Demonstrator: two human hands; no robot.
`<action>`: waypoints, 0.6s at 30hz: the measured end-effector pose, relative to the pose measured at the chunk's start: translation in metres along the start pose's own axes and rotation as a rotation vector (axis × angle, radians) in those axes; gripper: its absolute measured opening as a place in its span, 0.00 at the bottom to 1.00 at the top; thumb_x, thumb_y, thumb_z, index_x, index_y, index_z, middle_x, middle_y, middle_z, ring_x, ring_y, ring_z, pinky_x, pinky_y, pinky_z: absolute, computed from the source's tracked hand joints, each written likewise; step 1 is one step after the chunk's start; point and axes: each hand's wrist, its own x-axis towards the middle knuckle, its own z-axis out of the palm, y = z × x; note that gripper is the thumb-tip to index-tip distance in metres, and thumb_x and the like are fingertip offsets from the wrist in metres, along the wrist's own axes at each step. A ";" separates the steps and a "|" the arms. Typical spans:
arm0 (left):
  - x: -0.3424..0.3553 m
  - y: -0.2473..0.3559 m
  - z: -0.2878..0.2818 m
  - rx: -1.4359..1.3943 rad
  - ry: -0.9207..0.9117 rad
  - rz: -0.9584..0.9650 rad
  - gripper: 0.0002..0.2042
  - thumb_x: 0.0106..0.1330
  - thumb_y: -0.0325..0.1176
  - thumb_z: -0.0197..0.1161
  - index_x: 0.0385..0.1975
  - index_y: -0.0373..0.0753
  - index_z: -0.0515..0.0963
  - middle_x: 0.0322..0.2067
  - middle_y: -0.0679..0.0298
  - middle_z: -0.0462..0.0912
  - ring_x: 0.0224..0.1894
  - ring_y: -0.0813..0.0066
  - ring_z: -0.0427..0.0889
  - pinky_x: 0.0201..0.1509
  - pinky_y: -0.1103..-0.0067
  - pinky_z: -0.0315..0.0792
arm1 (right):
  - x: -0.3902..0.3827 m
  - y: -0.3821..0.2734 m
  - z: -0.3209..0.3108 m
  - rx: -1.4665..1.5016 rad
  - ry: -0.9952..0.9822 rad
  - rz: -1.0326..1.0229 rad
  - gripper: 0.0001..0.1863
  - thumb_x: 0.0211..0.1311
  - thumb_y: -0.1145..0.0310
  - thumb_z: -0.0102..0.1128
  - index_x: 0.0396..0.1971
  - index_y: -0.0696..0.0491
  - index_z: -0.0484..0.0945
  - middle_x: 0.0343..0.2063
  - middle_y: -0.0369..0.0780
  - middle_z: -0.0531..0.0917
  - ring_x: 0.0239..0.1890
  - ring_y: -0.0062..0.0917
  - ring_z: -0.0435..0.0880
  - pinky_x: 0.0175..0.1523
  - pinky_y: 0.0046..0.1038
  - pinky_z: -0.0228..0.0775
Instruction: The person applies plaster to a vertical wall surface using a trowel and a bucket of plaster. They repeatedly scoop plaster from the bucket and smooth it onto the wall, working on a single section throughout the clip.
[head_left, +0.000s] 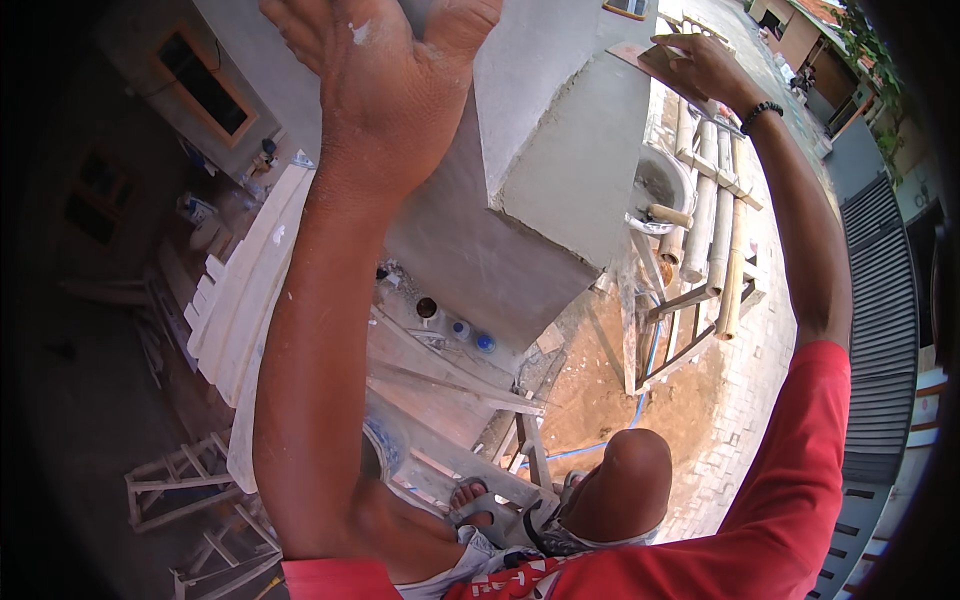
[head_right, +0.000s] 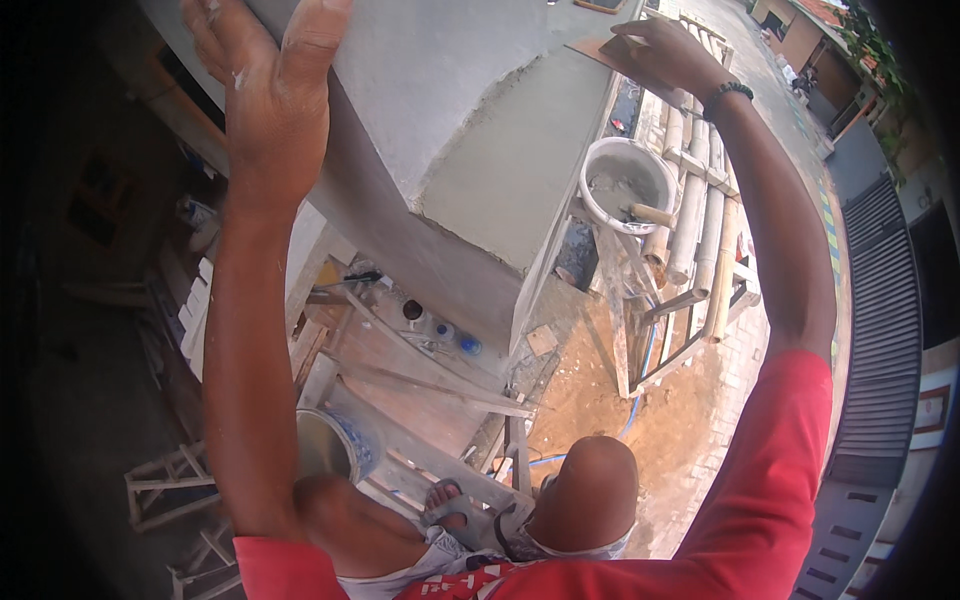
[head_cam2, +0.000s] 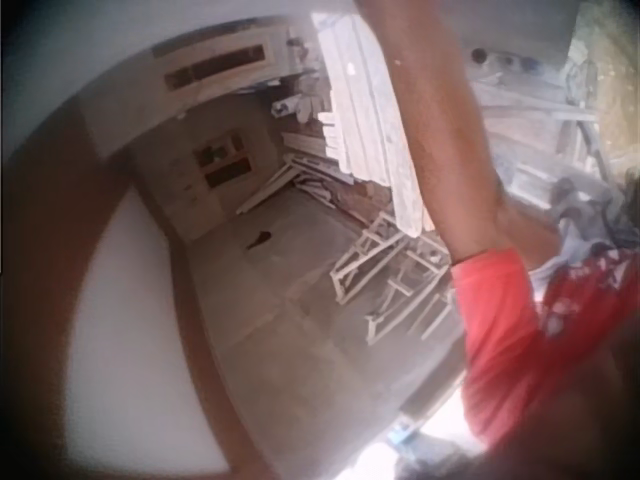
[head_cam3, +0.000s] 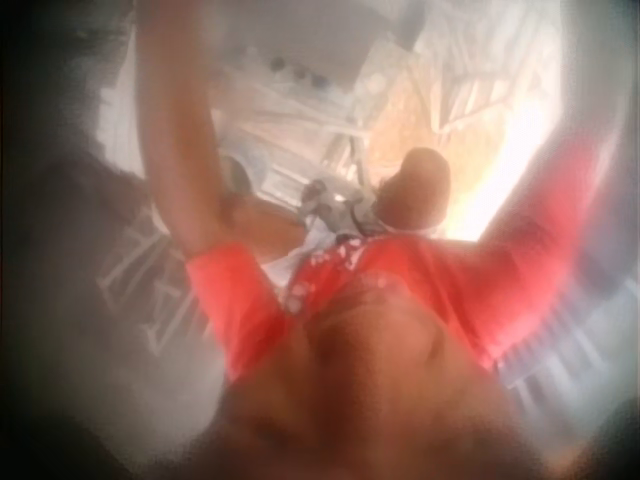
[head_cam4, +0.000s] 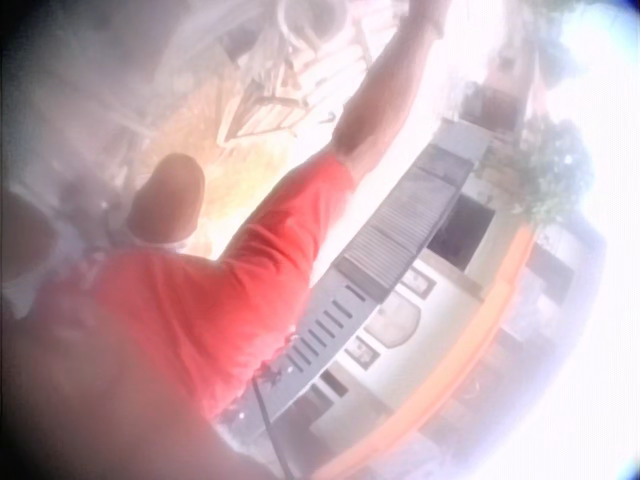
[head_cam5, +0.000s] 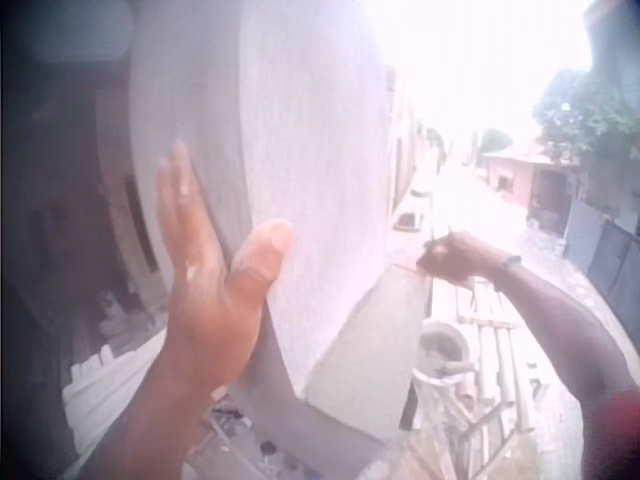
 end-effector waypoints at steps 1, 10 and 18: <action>0.002 -0.002 0.000 0.000 -0.013 -0.013 0.47 0.67 0.50 0.56 0.71 0.29 0.33 0.70 0.34 0.32 0.74 0.42 0.32 0.75 0.59 0.32 | 0.012 0.002 0.003 -0.086 -0.006 0.043 0.23 0.59 0.74 0.54 0.56 0.47 0.78 0.44 0.46 0.85 0.45 0.35 0.85 0.54 0.34 0.75; 0.003 -0.009 -0.002 0.042 -0.015 -0.022 0.46 0.67 0.49 0.55 0.71 0.30 0.32 0.70 0.36 0.31 0.74 0.45 0.31 0.75 0.60 0.31 | 0.001 0.007 -0.038 0.185 -0.024 0.051 0.23 0.59 0.73 0.54 0.55 0.45 0.79 0.43 0.48 0.85 0.43 0.37 0.85 0.54 0.35 0.75; 0.002 -0.004 0.004 -0.018 -0.024 -0.045 0.47 0.66 0.47 0.55 0.71 0.31 0.31 0.70 0.38 0.29 0.74 0.46 0.30 0.75 0.60 0.31 | 0.024 0.026 0.006 -0.116 0.038 0.095 0.21 0.59 0.74 0.55 0.54 0.47 0.80 0.43 0.48 0.85 0.44 0.39 0.85 0.54 0.36 0.76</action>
